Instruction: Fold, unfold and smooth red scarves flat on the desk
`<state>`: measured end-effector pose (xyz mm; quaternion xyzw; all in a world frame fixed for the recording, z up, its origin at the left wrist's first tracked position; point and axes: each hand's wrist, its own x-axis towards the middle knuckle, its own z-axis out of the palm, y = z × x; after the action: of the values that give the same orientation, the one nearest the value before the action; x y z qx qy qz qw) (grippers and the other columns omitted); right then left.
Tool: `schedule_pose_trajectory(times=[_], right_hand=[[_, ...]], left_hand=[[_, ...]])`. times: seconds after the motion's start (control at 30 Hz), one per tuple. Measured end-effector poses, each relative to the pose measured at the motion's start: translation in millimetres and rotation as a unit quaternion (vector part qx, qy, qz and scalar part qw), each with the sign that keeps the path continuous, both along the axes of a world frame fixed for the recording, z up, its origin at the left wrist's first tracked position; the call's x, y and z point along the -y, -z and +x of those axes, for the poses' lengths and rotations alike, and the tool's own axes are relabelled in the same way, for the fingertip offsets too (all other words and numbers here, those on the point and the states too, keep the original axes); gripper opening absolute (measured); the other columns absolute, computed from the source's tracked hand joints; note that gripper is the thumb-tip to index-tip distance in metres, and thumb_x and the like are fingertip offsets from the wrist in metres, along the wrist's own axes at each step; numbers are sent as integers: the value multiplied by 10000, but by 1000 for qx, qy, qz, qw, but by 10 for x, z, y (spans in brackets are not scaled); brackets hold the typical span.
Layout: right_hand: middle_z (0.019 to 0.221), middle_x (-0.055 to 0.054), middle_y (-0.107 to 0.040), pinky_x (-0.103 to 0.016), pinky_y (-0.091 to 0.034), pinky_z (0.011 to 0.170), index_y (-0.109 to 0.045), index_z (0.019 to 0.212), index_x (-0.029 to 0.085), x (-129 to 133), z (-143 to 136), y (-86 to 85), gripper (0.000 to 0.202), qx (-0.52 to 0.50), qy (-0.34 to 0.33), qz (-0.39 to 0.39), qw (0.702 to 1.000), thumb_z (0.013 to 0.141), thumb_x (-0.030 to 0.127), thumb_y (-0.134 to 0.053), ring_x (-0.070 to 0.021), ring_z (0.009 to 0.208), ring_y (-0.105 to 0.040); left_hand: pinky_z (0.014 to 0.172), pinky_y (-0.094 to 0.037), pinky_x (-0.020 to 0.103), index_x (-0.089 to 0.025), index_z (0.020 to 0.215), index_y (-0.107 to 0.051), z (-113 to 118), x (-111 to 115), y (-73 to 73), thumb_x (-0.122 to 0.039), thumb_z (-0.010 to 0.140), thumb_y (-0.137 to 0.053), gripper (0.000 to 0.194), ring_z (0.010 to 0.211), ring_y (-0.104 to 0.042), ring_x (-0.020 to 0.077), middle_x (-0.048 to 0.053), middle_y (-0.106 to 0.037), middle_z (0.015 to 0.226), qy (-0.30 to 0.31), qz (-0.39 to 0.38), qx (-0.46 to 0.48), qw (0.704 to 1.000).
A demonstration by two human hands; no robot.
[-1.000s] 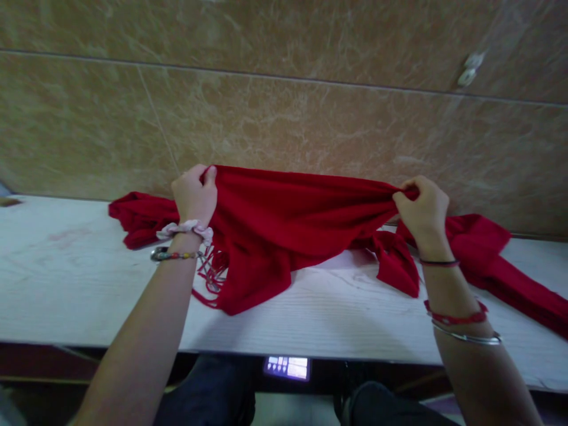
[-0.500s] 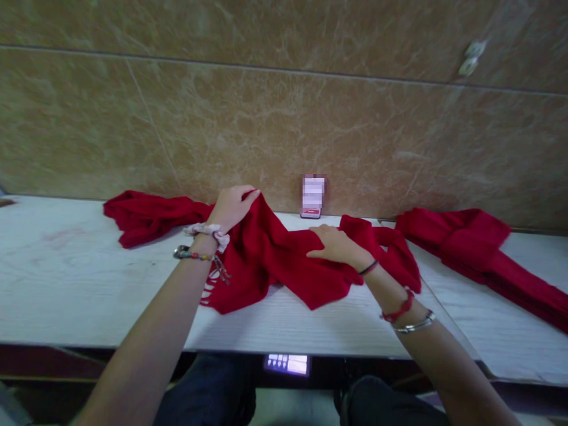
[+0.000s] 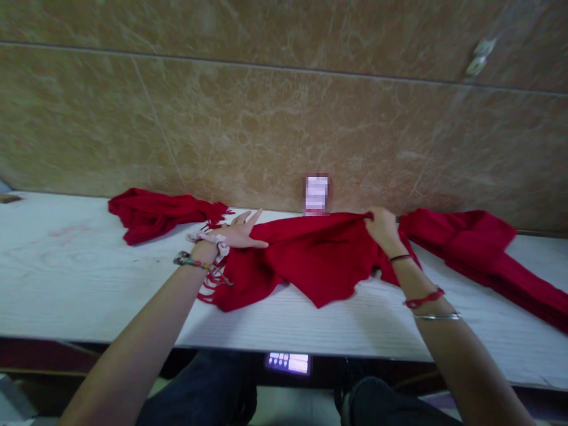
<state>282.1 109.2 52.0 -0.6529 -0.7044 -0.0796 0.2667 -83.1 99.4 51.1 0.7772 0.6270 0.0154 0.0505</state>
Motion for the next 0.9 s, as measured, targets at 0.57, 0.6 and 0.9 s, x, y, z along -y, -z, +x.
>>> schedule_pose_trajectory(times=[0.57, 0.6, 0.9], right_hand=[[1066, -115, -647, -337, -418, 950, -654, 969, 126, 201, -188, -150, 310, 85, -137, -63, 985, 704, 51, -511, -225, 1046, -564], [1097, -109, -637, -313, -415, 948, -641, 1014, 128, 231, -429, -83, 290, 95, -176, -76, 977, 752, 106, -519, -204, 1055, -558], [1054, -129, -651, -309, -460, 822, -629, 1035, 143, 195, -1101, 349, 246, 149, -189, -149, 959, 841, 152, -477, -217, 990, -599]], left_hand=[[1044, -281, 295, -44, 1365, -328, -406, -164, 311, -565, 745, -409, 814, 1287, -359, 255, 184, -366, 1401, -34, -35, 49, 998], [1009, -328, 278, -59, 1338, -378, -407, -167, 318, -524, 723, -478, 777, 1239, -425, 254, 171, -437, 1356, -30, -28, 48, 998], [915, -404, 292, -125, 1020, -630, -434, -152, 27, -178, 750, -483, 312, 1028, -559, 224, 75, -637, 1020, -71, 143, 87, 983]])
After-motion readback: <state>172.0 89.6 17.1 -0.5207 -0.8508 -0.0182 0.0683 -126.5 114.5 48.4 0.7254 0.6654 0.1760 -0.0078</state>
